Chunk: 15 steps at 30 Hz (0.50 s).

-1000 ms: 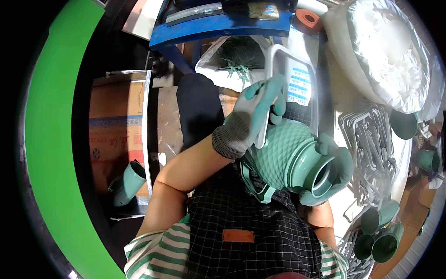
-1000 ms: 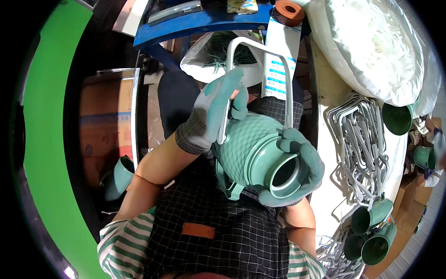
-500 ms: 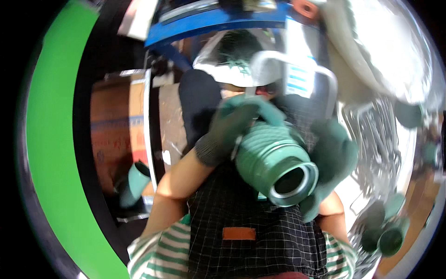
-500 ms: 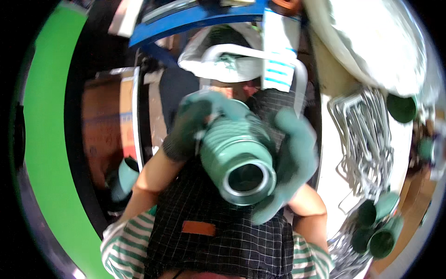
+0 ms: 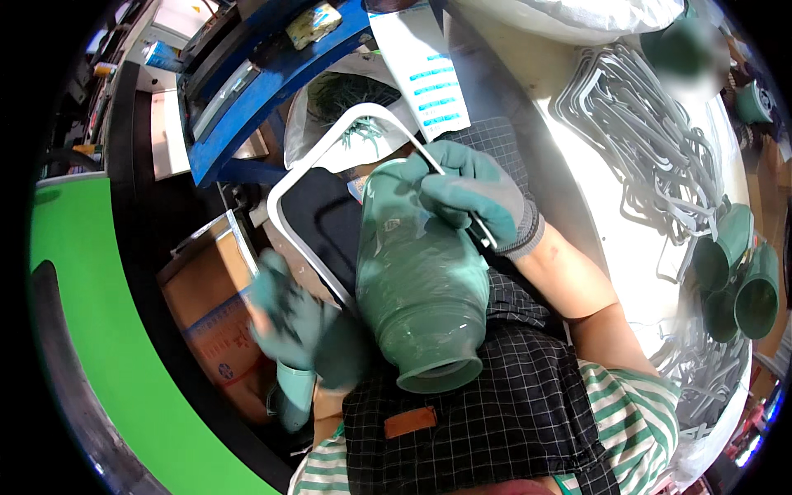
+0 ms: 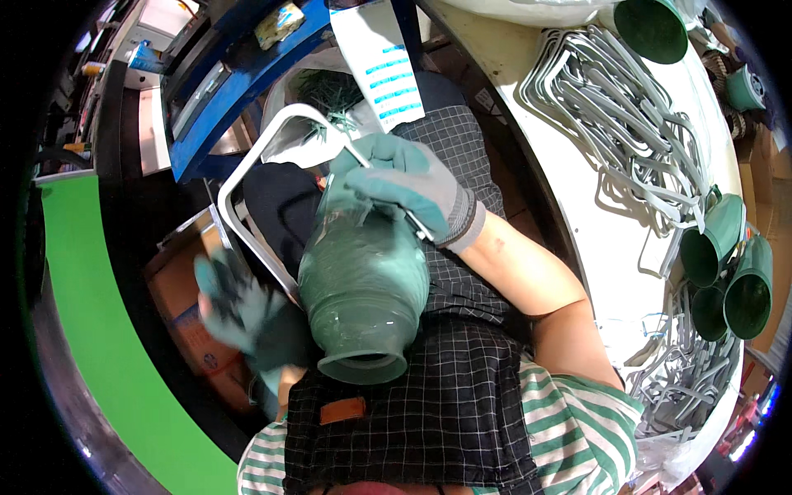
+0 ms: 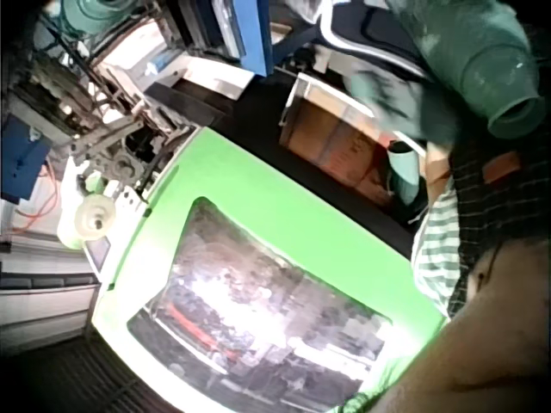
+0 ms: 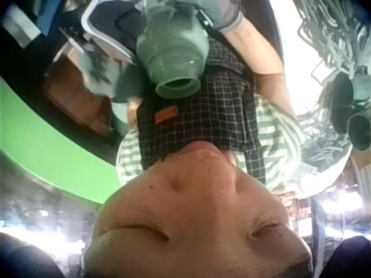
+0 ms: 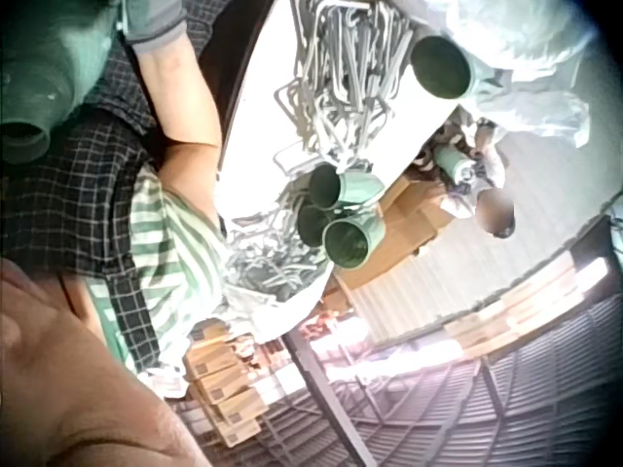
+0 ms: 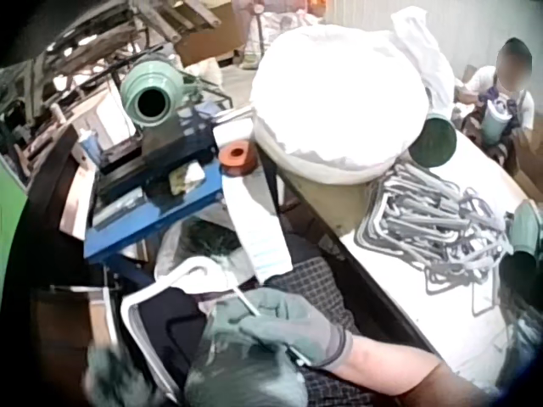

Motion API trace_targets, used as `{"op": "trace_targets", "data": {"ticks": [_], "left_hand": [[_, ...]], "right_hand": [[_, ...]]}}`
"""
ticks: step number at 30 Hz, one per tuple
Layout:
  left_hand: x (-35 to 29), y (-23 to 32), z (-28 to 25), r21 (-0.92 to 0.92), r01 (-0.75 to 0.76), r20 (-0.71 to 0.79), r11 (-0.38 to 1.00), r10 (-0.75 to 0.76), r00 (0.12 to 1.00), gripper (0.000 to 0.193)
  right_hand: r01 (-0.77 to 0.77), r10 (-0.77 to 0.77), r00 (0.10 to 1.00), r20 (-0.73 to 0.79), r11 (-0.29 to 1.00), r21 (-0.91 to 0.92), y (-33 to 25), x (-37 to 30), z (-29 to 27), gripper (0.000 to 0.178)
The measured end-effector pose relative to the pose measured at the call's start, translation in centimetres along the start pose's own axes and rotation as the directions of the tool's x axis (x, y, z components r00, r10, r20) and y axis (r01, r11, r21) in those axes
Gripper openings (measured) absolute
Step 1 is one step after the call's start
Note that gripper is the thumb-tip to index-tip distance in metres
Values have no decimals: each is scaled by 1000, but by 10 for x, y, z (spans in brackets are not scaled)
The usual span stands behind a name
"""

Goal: The person assembles green plastic kettles by inserting metal handles into the kettle bodies and applying adhesive labels. They handle the kettles and handles one at a time, repeatedly picking up parts from the table, inserting the handle, and placing the finished unit aside.

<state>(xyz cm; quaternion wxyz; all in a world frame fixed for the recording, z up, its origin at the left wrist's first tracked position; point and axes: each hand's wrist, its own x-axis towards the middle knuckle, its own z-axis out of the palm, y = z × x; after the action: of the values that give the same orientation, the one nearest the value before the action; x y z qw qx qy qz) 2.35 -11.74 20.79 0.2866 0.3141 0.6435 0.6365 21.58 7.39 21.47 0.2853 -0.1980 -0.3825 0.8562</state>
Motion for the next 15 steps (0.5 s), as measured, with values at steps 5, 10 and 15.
{"op": "trace_targets", "data": {"ticks": [5, 10, 15], "left_hand": [[-5, 48, 21, -258, -136, 443, 957, 242, 863, 62], [19, 61, 26, -132, -705, 768, 697, 521, 371, 46], [17, 39, 26, -214, -737, 689, 641, 634, 351, 35]], "right_hand": [[48, -47, 998, -42, 998, 30, 14, -12, 6, 36], [31, -113, 970, -217, 936, -350, 2, -24, 26, 39], [287, -388, 921, -22, 718, -635, 11, -29, 40, 38]]}}
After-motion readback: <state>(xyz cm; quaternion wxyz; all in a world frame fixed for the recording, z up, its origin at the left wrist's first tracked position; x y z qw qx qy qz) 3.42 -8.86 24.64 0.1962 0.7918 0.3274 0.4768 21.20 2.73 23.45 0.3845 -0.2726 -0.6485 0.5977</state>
